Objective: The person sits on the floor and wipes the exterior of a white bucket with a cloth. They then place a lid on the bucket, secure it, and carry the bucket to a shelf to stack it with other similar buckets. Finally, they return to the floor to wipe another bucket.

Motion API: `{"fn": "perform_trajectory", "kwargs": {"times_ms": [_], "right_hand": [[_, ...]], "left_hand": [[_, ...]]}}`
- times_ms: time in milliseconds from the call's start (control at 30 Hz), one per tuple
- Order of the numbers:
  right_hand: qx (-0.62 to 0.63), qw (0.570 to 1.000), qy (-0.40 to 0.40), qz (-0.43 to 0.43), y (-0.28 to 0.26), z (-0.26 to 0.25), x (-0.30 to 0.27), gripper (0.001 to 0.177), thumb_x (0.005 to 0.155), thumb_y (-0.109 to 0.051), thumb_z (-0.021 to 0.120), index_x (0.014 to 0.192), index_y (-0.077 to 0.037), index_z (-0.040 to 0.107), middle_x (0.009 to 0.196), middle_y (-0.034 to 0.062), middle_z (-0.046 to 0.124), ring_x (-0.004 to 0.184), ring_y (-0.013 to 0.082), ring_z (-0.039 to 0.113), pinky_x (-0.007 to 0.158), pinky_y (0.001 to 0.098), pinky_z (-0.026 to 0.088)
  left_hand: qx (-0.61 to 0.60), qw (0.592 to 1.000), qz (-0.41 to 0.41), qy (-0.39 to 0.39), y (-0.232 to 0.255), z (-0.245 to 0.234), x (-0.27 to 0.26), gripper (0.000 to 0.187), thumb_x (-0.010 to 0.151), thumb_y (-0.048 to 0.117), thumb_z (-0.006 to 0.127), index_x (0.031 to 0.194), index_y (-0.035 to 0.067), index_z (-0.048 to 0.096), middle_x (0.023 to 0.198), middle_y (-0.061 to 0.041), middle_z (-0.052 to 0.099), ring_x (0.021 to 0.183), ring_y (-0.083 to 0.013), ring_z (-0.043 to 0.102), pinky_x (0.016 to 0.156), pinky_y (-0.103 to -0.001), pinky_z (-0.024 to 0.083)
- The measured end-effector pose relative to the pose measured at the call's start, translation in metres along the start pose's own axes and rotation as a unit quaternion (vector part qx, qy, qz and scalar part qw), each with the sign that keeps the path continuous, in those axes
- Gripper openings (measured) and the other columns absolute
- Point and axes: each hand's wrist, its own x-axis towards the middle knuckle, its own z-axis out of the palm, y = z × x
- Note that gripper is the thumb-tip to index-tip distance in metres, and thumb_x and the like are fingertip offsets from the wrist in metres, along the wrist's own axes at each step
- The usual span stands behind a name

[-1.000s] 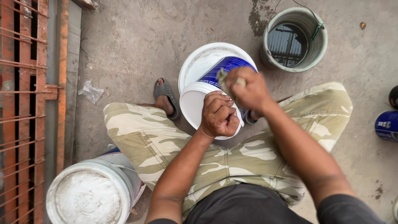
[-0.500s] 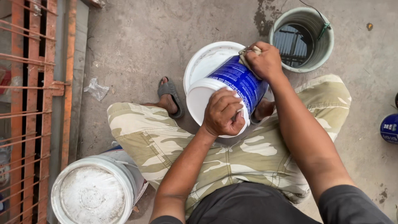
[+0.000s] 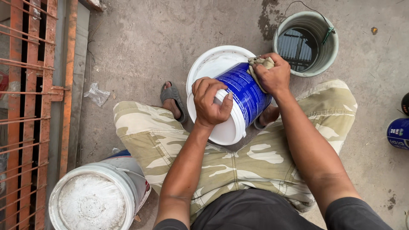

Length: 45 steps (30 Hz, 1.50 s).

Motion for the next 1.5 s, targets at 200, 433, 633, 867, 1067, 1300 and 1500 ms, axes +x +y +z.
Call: {"fn": "perform_trajectory", "kwargs": {"times_ms": [200,433,633,867,1067,1300,1500], "right_hand": [[0.024,0.998,0.049,0.023,0.036,0.017,0.005,0.02,0.068,-0.035,0.071,0.085,-0.024,0.07,0.066,0.0077,0.063,0.064,0.0189,0.061,0.057,0.0324,0.047],[0.125,0.956,-0.045,-0.263,-0.046,0.013,-0.05,0.022,0.07,-0.015,0.063,0.09,-0.007,0.066,0.079,0.0175,0.061,0.08,0.0361,0.061,0.071,0.0418,0.047],[-0.094,0.988,0.013,-0.121,0.018,0.013,-0.002,0.021,0.078,-0.03,0.066,0.091,-0.014,0.069,0.076,0.0165,0.058,0.077,0.0365,0.059,0.07,0.0427,0.047],[0.006,0.965,-0.071,-0.252,-0.029,0.011,-0.038,0.018,0.07,-0.022,0.066,0.086,-0.013,0.068,0.079,0.0137,0.06,0.073,0.0355,0.059,0.066,0.0425,0.046],[-0.052,0.989,-0.001,-0.137,-0.014,0.014,-0.023,0.019,0.07,-0.026,0.062,0.084,-0.013,0.066,0.069,0.0169,0.06,0.069,0.0384,0.061,0.06,0.0453,0.047],[0.001,0.951,0.018,-0.309,-0.003,0.035,-0.019,0.022,0.071,-0.019,0.069,0.086,-0.004,0.066,0.077,0.0238,0.059,0.07,0.0437,0.058,0.059,0.0497,0.047],[0.13,0.93,-0.099,-0.328,-0.054,0.014,-0.048,0.008,0.068,-0.012,0.06,0.064,-0.007,0.055,0.071,0.0128,0.06,0.068,0.0325,0.06,0.062,0.0372,0.045]], "left_hand": [[0.041,0.987,0.153,-0.04,0.024,0.003,-0.015,0.019,0.072,0.031,0.051,0.066,0.014,0.057,0.072,-0.001,0.055,0.072,-0.0196,0.056,0.078,-0.037,0.041],[-0.017,0.994,0.11,0.024,0.011,0.005,-0.005,0.005,0.065,0.014,0.054,0.07,0.013,0.055,0.068,-0.001,0.049,0.067,-0.0205,0.056,0.071,-0.037,0.048],[-0.041,0.989,0.132,0.043,0.021,0.002,-0.009,0.008,0.063,0.006,0.052,0.068,0.011,0.051,0.064,-0.002,0.051,0.063,-0.0196,0.057,0.068,-0.035,0.051],[-0.025,0.988,0.143,0.05,0.019,-0.004,-0.009,0.006,0.063,0.007,0.051,0.067,0.012,0.051,0.062,-0.001,0.048,0.062,-0.0192,0.055,0.069,-0.036,0.051],[0.067,0.988,0.12,0.07,0.02,-0.001,-0.026,0.007,0.067,0.021,0.05,0.073,0.018,0.05,0.067,0.002,0.045,0.075,-0.0213,0.049,0.084,-0.045,0.039],[0.024,0.993,0.08,0.081,0.02,-0.009,-0.023,0.017,0.067,0.021,0.054,0.078,0.012,0.046,0.075,-0.004,0.048,0.073,-0.0243,0.049,0.078,-0.042,0.043],[0.005,0.992,0.09,0.084,0.021,0.001,-0.029,0.01,0.064,0.014,0.052,0.072,0.012,0.047,0.069,-0.001,0.049,0.068,-0.0207,0.05,0.076,-0.038,0.045]]}}
